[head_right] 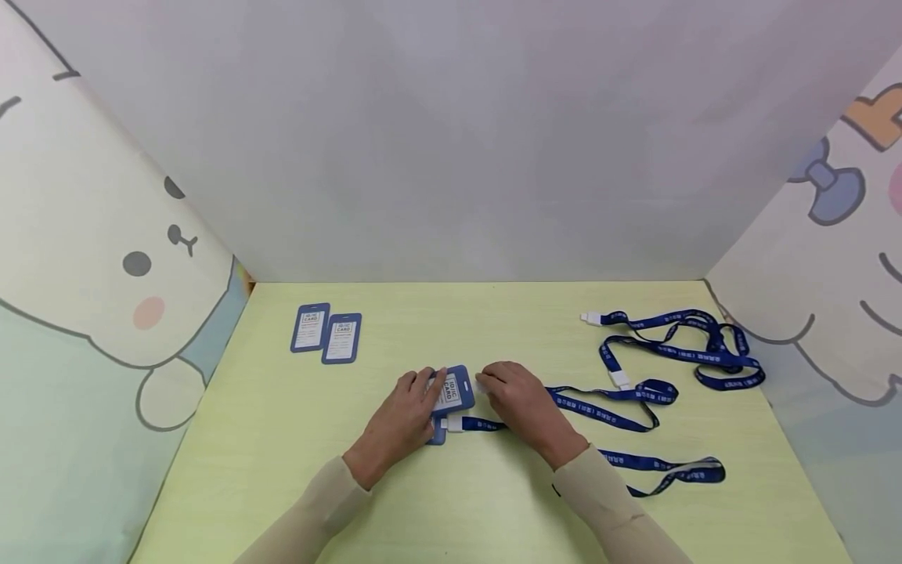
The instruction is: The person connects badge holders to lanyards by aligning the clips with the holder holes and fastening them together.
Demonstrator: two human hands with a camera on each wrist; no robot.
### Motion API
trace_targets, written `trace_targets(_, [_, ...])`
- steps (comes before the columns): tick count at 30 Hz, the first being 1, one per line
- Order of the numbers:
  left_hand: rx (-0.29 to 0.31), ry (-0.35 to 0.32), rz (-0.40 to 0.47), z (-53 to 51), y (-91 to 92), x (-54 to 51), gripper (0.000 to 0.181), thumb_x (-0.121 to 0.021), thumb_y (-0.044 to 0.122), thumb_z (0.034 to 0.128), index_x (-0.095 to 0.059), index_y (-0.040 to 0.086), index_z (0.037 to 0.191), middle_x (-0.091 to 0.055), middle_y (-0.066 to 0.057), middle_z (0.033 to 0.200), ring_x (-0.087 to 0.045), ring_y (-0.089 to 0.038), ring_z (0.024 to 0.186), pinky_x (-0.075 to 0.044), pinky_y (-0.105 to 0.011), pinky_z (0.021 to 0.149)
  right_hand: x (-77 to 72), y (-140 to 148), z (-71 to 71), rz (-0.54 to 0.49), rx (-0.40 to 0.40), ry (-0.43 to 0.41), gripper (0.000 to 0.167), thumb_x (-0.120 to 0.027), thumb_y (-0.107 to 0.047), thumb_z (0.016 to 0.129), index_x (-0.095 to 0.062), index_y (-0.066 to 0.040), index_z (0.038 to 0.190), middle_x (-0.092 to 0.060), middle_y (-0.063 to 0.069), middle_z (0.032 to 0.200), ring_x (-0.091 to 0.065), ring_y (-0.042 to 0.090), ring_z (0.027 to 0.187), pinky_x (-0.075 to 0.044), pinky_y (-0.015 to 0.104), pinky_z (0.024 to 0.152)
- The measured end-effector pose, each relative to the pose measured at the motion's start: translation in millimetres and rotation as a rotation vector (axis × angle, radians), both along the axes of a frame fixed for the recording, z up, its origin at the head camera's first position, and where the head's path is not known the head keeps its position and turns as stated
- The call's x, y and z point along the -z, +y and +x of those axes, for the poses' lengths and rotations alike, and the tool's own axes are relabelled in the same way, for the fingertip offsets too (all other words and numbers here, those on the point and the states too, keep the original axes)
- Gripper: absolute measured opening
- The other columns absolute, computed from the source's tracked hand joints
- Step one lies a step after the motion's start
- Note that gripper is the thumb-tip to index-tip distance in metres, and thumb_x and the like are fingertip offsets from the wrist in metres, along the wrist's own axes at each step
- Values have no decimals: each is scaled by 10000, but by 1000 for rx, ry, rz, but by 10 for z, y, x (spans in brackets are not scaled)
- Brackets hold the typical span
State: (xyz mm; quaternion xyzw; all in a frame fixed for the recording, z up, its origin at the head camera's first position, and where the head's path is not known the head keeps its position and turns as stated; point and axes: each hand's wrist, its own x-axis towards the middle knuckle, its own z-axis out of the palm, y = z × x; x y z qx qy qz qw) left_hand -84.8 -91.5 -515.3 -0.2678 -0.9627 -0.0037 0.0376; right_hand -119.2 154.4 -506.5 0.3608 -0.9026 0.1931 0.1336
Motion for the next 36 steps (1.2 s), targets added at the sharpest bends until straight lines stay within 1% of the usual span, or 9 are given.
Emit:
trace_targets(8, [-2, -6, -9, 16, 17, -11, 830, -843, 328, 914, -435, 93, 1597, -552, -170, 1494, -580, -349, 1291, -581, -409, 1035, -2, 12, -10, -10, -14, 0, 420, -932, 31, 745, -800, -21, 1140, -766, 81, 1118, -737, 242, 1038, -619, 382, 938])
trace_targets(12, [8, 3, -16, 20, 16, -11, 812, -828, 317, 924, -435, 91, 1598, -557, -165, 1482, -584, -337, 1279, -560, -407, 1068, 14, 13, -16, -16, -25, 13, 426, -940, 36, 730, -802, -20, 1129, -763, 83, 1106, -736, 241, 1023, -625, 382, 920])
trace_targets(16, [26, 15, -21, 21, 19, -22, 807, -826, 312, 925, -440, 85, 1596, -563, -163, 1467, -587, -324, 1267, -531, -404, 1106, 29, 21, -19, -8, -41, 22, 405, -928, 33, 748, -802, -28, 1128, -760, 78, 1100, -733, 232, 1020, -626, 368, 913])
trace_targets(23, [44, 31, -57, 15, 31, -31, 784, -816, 333, 934, -460, 81, 1586, -577, -158, 1452, -596, -304, 1257, -511, -400, 1130, 36, 40, -14, 46, -85, 23, 385, -888, 11, 816, -776, -29, 1183, -745, 84, 1131, -727, 224, 1056, -617, 344, 935])
trace_targets(30, [61, 50, -91, 6, 46, -27, 753, -797, 337, 949, -475, 64, 1573, -582, -161, 1450, -607, -299, 1246, -519, -392, 1120, 38, 37, -6, 102, -94, 49, 453, -898, -4, 812, -747, -46, 1237, -745, 86, 1159, -730, 224, 1084, -611, 341, 947])
trace_targets(36, [72, 57, -106, -2, 65, -45, 812, -831, 387, 917, -475, 58, 1569, -575, -156, 1454, -602, -295, 1244, -505, -387, 1135, 41, 41, 2, 120, -87, 52, 482, -891, -10, 820, -731, -47, 1273, -741, 90, 1178, -725, 231, 1110, -607, 356, 959])
